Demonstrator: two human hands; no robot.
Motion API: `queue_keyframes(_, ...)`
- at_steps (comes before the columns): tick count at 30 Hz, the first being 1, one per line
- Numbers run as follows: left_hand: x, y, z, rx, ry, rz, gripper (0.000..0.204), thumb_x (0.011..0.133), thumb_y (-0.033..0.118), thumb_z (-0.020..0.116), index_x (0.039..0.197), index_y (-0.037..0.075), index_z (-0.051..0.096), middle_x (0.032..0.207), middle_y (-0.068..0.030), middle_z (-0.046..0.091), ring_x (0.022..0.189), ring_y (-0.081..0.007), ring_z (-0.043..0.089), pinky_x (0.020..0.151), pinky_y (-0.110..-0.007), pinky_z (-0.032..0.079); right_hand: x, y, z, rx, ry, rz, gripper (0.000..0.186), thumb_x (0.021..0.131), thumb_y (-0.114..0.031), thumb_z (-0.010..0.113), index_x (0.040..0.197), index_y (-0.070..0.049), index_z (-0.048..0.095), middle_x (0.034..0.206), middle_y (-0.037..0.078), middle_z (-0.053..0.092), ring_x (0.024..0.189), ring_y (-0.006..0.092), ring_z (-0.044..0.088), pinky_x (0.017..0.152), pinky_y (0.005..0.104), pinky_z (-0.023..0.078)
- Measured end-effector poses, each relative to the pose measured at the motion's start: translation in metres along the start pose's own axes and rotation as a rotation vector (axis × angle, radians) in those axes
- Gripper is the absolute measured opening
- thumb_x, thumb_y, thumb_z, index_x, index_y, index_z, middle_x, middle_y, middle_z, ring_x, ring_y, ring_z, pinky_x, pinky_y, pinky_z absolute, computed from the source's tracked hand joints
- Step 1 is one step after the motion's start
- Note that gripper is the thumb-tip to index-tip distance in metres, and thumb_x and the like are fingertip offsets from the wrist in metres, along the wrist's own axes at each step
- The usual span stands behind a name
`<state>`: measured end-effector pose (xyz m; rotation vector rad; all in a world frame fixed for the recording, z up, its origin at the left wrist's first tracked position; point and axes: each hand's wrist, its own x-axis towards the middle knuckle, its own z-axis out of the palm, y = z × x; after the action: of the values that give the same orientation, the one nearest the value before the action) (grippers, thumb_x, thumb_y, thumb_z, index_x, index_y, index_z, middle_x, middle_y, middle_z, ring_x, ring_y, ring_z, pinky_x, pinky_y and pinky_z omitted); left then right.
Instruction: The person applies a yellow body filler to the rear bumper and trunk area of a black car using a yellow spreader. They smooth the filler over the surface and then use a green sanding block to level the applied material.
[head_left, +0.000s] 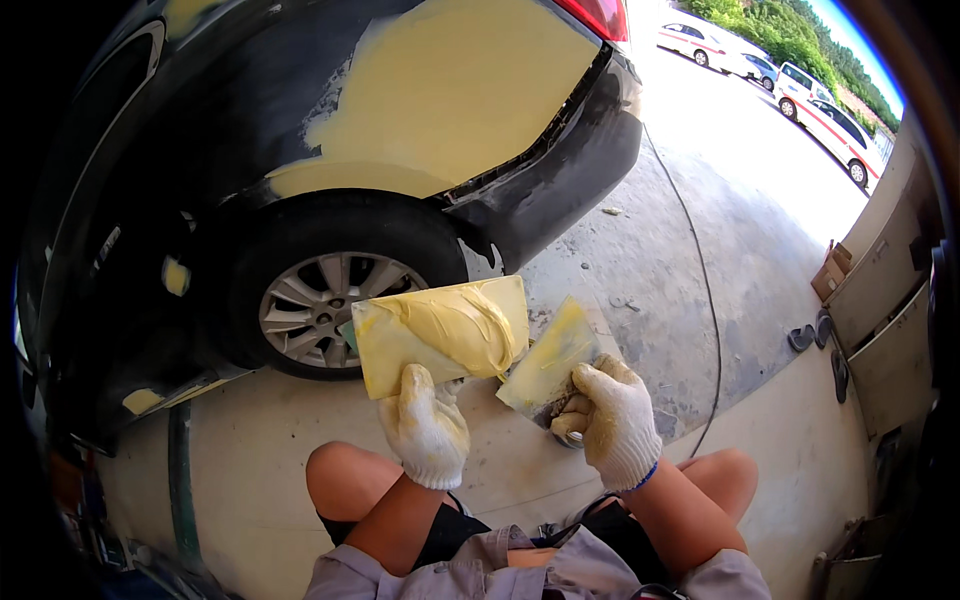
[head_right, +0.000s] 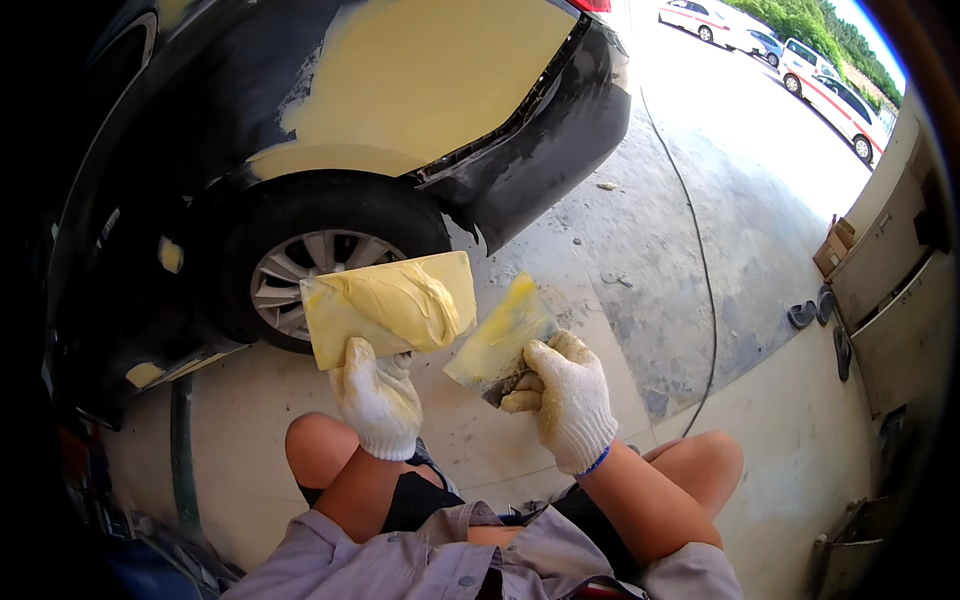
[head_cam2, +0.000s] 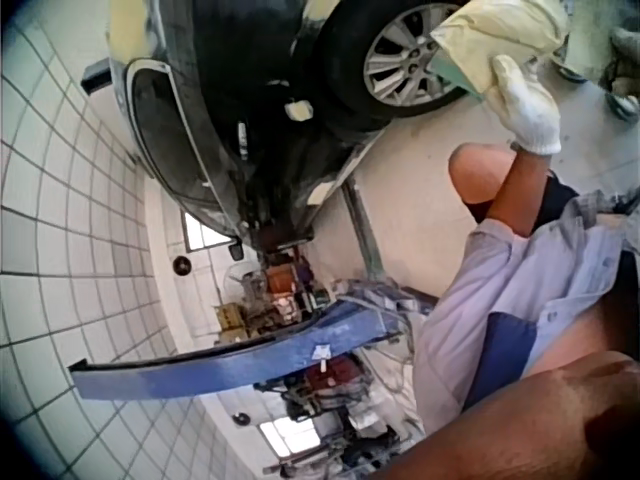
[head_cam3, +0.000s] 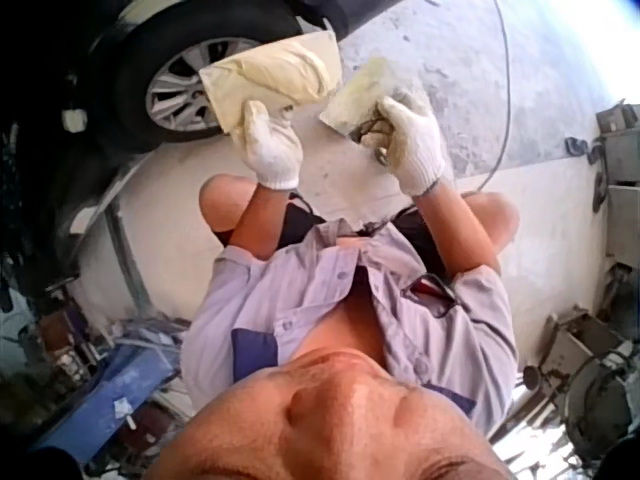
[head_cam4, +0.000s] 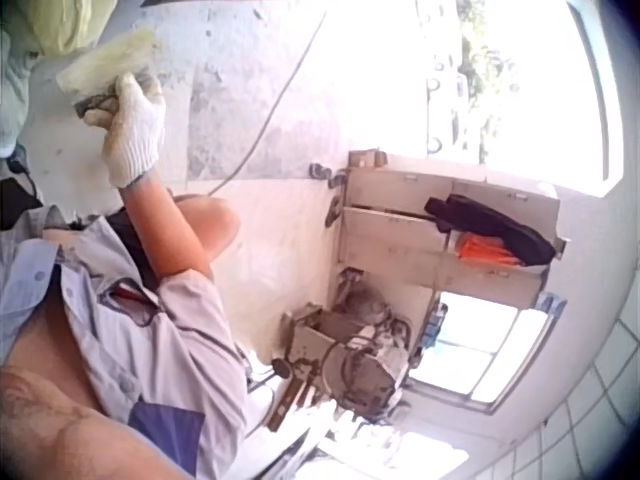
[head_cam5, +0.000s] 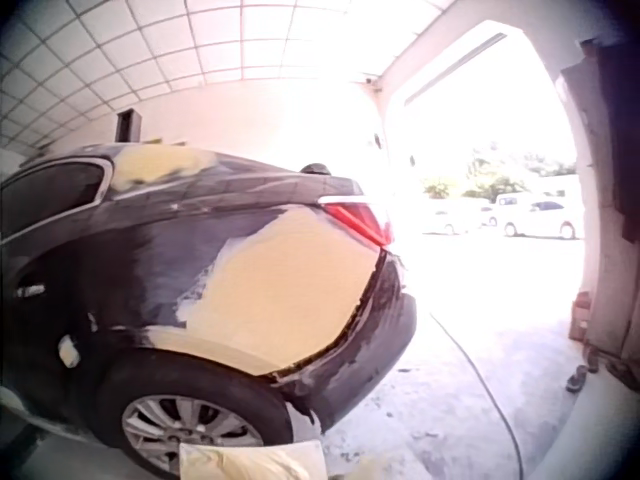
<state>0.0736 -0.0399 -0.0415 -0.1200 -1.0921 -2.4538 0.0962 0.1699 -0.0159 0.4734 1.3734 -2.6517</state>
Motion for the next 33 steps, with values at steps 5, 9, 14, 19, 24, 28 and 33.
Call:
queue_keyframes(5, -0.009, -0.003, -0.004, 0.122, -0.069, 0.024, 0.054, 0.109, 0.010, 0.052, 0.161, -0.004, 0.045, 0.153, -0.0193, 0.061, 0.140, -0.0305, 0.064, 0.116, -0.049, 0.055, 0.004, 0.000, 0.010, -0.199, 0.033, 0.025, 0.034, 0.108, -0.014, 0.064, 0.133, 0.008, 0.061, 0.099, 0.016, 0.072, 0.068, 0.0216, 0.071, 0.057, 0.0347, 0.064)
queue_keyframes(9, -0.015, -0.002, -0.002, 0.184, -0.277, 0.083, 0.054, 0.109, 0.009, 0.047, 0.161, -0.007, 0.044, 0.156, -0.0210, 0.058, 0.144, -0.0307, 0.061, 0.120, -0.047, 0.051, 0.003, 0.001, 0.020, -0.221, -0.009, 0.021, 0.035, 0.107, -0.016, 0.065, 0.131, 0.009, 0.062, 0.094, 0.015, 0.071, 0.066, 0.0214, 0.071, 0.058, 0.0336, 0.064)
queue_keyframes(14, -0.016, 0.004, -0.009, 0.311, -0.404, 0.009, 0.056, 0.110, 0.009, 0.045, 0.162, -0.010, 0.041, 0.159, -0.0221, 0.056, 0.145, -0.0298, 0.059, 0.124, -0.045, 0.046, 0.005, -0.006, 0.022, -0.216, -0.068, 0.024, 0.033, 0.107, -0.016, 0.065, 0.128, 0.009, 0.062, 0.093, 0.015, 0.070, 0.066, 0.0221, 0.071, 0.058, 0.0334, 0.063)
queue_keyframes(19, -0.012, 0.004, -0.009, 0.336, -0.461, -0.081, 0.059, 0.110, 0.010, 0.045, 0.164, -0.012, 0.039, 0.161, -0.0227, 0.055, 0.147, -0.0300, 0.057, 0.125, -0.044, 0.044, 0.009, -0.013, 0.025, -0.243, -0.116, 0.013, 0.027, 0.107, -0.015, 0.066, 0.120, 0.008, 0.062, 0.093, 0.014, 0.070, 0.066, 0.0225, 0.073, 0.058, 0.0328, 0.063)
queue_keyframes(24, -0.011, -0.005, -0.013, 0.455, -0.540, -0.028, 0.062, 0.112, 0.014, 0.047, 0.166, -0.013, 0.037, 0.161, -0.0242, 0.056, 0.148, -0.0309, 0.058, 0.124, -0.042, 0.045, 0.003, -0.029, 0.036, -0.272, -0.119, -0.018, 0.031, 0.107, -0.017, 0.062, 0.123, 0.009, 0.063, 0.094, 0.014, 0.071, 0.067, 0.0193, 0.072, 0.063, 0.0317, 0.064)
queue_keyframes(28, -0.002, 0.002, -0.007, 0.344, -0.532, -0.192, 0.060, 0.116, 0.024, 0.045, 0.165, -0.010, 0.042, 0.156, -0.0246, 0.062, 0.142, -0.0325, 0.064, 0.121, -0.044, 0.050, 0.003, -0.038, 0.028, -0.213, -0.140, -0.048, 0.031, 0.109, -0.017, 0.063, 0.127, 0.008, 0.063, 0.100, 0.015, 0.073, 0.072, 0.0194, 0.074, 0.067, 0.0326, 0.065)
queue_keyframes(33, 0.006, -0.006, -0.002, 0.074, 0.109, -0.589, 0.056, 0.117, 0.036, 0.041, 0.156, -0.002, 0.054, 0.145, -0.0222, 0.067, 0.131, -0.0387, 0.070, 0.115, -0.053, 0.058, 0.007, -0.029, 0.024, -0.071, -0.158, -0.219, 0.039, 0.111, -0.013, 0.060, 0.145, 0.006, 0.059, 0.122, 0.021, 0.076, 0.098, 0.0270, 0.079, 0.083, 0.0369, 0.067)
